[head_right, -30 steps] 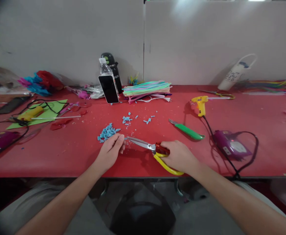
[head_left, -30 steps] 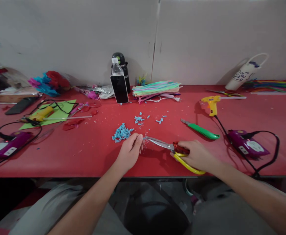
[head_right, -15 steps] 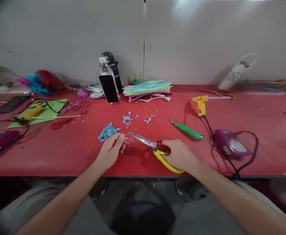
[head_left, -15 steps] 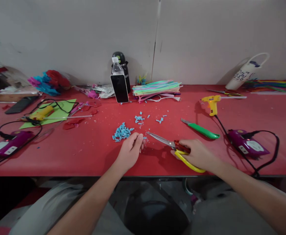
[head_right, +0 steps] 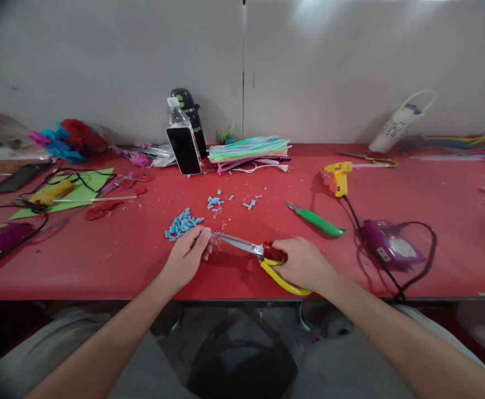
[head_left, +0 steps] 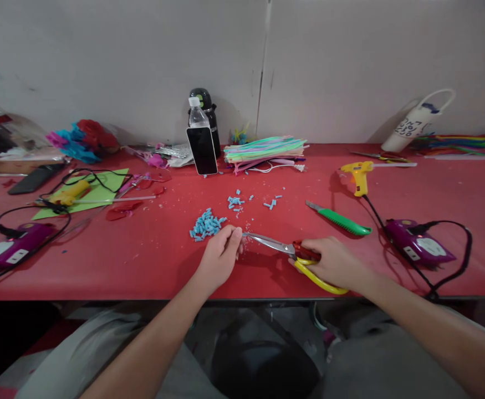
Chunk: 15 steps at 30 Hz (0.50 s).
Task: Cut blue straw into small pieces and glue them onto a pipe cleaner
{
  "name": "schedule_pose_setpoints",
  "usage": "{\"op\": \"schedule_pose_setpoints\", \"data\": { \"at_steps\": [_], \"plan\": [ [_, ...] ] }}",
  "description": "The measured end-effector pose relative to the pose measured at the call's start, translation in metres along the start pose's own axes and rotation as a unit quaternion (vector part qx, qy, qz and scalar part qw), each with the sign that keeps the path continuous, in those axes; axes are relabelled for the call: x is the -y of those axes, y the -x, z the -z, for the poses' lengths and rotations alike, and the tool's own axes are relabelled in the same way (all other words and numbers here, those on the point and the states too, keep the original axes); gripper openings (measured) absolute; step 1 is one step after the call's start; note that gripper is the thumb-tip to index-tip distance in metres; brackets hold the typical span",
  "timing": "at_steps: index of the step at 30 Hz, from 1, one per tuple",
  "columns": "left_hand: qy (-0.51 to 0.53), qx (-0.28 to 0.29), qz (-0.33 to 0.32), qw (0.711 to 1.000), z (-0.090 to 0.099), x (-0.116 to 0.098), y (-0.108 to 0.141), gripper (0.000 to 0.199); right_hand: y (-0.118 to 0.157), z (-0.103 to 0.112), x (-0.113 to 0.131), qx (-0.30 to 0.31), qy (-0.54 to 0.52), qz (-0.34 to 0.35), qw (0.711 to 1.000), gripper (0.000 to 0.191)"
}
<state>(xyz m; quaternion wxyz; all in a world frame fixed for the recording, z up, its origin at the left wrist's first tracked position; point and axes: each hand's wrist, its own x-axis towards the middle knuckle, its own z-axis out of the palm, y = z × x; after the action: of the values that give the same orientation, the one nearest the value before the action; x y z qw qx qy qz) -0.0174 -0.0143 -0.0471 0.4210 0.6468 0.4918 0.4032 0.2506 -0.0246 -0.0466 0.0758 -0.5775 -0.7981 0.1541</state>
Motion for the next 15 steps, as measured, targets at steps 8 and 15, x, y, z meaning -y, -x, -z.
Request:
{"op": "schedule_pose_setpoints", "data": {
  "at_steps": [8,15],
  "plan": [
    [-0.001,-0.008,0.005,1.0,-0.0011,-0.0006,0.0003,0.038,0.0012,-0.0006,-0.0028,-0.01,-0.026,0.004,1.0,0.027],
    [-0.017,-0.016,0.021,1.0,-0.0015,-0.0027,0.0024,0.038,0.004,-0.0003,-0.0012,-0.012,-0.017,0.001,1.0,0.03]
  ]
}}
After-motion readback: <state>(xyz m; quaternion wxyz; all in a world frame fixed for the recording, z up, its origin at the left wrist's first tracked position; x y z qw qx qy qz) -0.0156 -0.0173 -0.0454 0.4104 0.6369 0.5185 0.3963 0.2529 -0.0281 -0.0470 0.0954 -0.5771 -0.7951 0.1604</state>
